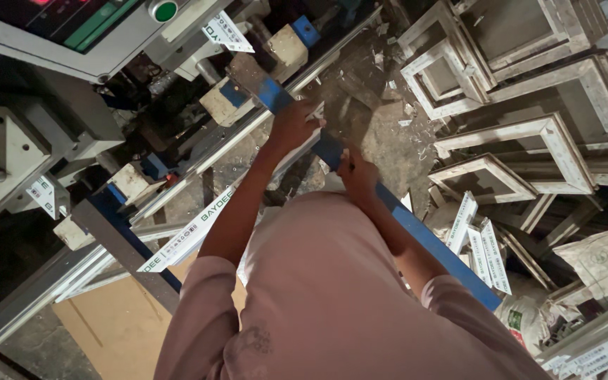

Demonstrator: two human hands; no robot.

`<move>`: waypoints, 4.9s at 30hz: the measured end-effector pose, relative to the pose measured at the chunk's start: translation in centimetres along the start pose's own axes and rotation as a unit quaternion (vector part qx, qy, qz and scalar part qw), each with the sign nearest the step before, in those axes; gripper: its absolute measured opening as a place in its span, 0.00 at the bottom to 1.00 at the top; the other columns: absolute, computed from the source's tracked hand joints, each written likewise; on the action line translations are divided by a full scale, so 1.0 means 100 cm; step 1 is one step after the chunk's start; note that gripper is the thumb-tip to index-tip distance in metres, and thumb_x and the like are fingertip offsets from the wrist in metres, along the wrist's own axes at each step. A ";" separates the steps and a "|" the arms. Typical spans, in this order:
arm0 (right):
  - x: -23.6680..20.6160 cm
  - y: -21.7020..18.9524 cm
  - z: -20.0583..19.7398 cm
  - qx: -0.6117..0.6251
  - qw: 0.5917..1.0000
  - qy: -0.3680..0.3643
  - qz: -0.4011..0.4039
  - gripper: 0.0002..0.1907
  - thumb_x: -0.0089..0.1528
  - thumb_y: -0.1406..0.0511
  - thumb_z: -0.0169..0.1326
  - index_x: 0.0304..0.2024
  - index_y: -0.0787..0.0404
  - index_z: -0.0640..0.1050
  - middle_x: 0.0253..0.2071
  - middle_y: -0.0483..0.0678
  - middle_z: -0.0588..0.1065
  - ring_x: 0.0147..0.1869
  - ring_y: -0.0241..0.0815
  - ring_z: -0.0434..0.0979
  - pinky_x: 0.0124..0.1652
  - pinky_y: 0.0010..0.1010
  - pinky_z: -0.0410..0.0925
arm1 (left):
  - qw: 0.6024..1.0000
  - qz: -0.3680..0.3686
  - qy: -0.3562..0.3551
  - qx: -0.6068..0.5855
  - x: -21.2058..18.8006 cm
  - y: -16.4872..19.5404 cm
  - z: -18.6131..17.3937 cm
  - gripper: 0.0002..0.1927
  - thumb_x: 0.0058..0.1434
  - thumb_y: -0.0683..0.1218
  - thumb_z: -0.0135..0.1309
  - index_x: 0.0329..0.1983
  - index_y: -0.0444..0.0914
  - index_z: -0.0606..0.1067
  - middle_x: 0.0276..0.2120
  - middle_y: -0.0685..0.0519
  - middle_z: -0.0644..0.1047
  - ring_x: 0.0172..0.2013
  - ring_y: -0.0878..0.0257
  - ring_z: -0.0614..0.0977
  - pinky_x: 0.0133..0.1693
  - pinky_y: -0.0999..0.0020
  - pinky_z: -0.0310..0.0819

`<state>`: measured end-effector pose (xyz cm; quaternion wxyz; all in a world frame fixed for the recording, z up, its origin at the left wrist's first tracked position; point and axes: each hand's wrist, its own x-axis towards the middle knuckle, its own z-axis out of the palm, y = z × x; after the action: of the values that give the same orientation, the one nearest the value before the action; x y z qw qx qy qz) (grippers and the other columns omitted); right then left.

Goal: The person positions a white PVC window profile against the fence of a saw machine and cuts it, repeating the cut on additional profiles. They then carry a cut profile across the workshop to a work table and hold it against a laid-out window frame, aligning it with the frame pieces.

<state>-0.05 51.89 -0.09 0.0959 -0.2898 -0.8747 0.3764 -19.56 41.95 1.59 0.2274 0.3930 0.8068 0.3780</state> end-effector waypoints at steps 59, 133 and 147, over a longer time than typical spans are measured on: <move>-0.106 -0.230 0.162 0.125 0.739 -0.338 -0.569 0.08 0.65 0.69 0.61 0.47 0.63 0.81 0.36 0.54 0.78 0.38 0.53 0.78 0.40 0.39 0.71 | 0.712 -0.386 0.567 0.150 -0.425 -0.069 0.055 0.24 0.54 0.39 0.62 0.56 0.38 0.73 0.54 0.45 0.75 0.58 0.42 0.72 0.60 0.48 0.68; -0.188 -0.256 0.314 -0.020 0.739 -0.304 -0.601 0.05 0.68 0.68 0.56 0.40 0.63 0.73 0.31 0.55 0.77 0.34 0.57 0.79 0.33 0.45 0.71 | 0.770 -0.261 0.582 0.007 -0.504 -0.184 -0.048 0.37 0.45 0.44 0.72 0.60 0.37 0.74 0.66 0.40 0.65 0.65 0.39 0.68 0.65 0.49 0.65; -0.191 -0.221 0.258 -0.055 0.732 -0.312 -0.603 0.05 0.64 0.67 0.58 0.38 0.61 0.75 0.28 0.55 0.75 0.32 0.57 0.78 0.33 0.45 0.69 | 0.776 -0.289 0.561 -0.026 -0.508 -0.176 -0.050 0.37 0.46 0.46 0.71 0.61 0.39 0.73 0.68 0.41 0.63 0.66 0.38 0.66 0.66 0.48 0.64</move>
<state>-4.04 13.14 -1.38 0.0081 0.4274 -0.8659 0.2599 -1.12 -8.25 -5.68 -0.1565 -0.1462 0.8572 0.4683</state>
